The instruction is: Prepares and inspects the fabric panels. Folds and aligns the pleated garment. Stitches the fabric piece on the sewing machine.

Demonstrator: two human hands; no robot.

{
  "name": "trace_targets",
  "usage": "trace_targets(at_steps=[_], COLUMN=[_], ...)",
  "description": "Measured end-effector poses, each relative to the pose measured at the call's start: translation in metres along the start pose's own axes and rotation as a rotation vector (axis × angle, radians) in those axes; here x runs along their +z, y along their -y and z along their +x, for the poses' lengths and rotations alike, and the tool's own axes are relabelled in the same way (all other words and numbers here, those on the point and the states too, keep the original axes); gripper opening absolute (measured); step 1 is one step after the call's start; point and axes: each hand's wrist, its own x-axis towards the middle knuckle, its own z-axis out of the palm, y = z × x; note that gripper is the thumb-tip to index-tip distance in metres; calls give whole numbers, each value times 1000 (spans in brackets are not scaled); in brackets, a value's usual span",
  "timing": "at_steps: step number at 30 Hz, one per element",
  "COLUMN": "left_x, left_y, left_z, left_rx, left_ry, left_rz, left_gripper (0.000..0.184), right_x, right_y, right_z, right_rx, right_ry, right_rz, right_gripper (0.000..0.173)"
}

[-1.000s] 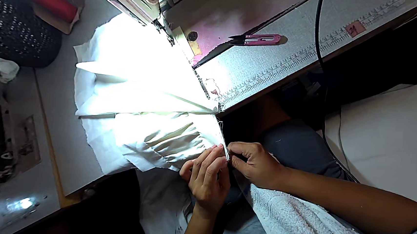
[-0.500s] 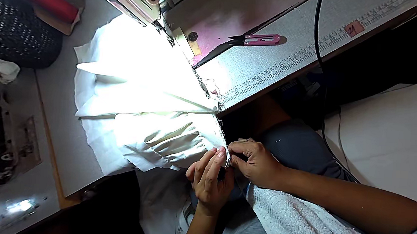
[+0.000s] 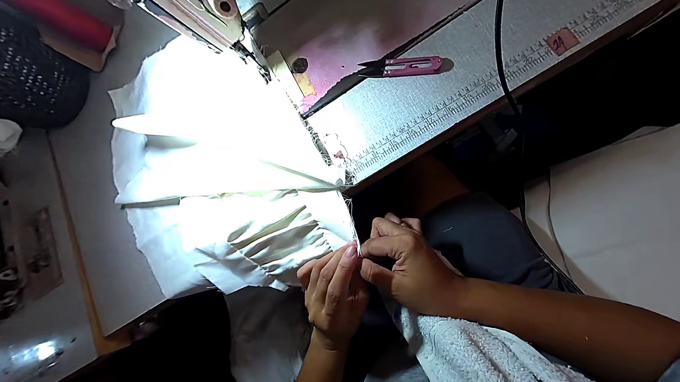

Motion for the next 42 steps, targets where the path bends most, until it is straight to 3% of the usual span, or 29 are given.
trace_targets(at_steps=[6,9,13,16,20,26,35,42], left_x=[-17,-21,-12,-9,-8,-15,-25,-22], left_y=[-1,-3,0,1,0,-6,-6,-13], left_z=[15,16,5,3,1,-1,1,1], left_rx=[-197,-181,-109,-65,-46,-47,-128,-47], left_ry=[42,16,19,25,23,56,55,16], left_rz=[-283,-266,-192,-140,-58,252,61,151], left_gripper=[51,57,51,44,36,13,16,10], right_x=[-10,-19,-16,-11,-7,-7,-7,-2], right_y=[10,6,0,3,5,3,0,-6], right_z=[6,11,16,16,19,17,10,2], right_rx=[-270,-93,288,397,469,458,444,272], right_ry=[-44,-120,-1,37,5,-22,-26,-47], right_rz=[78,113,506,659,611,531,691,454], right_gripper=[17,11,11,12,9,13,9,3])
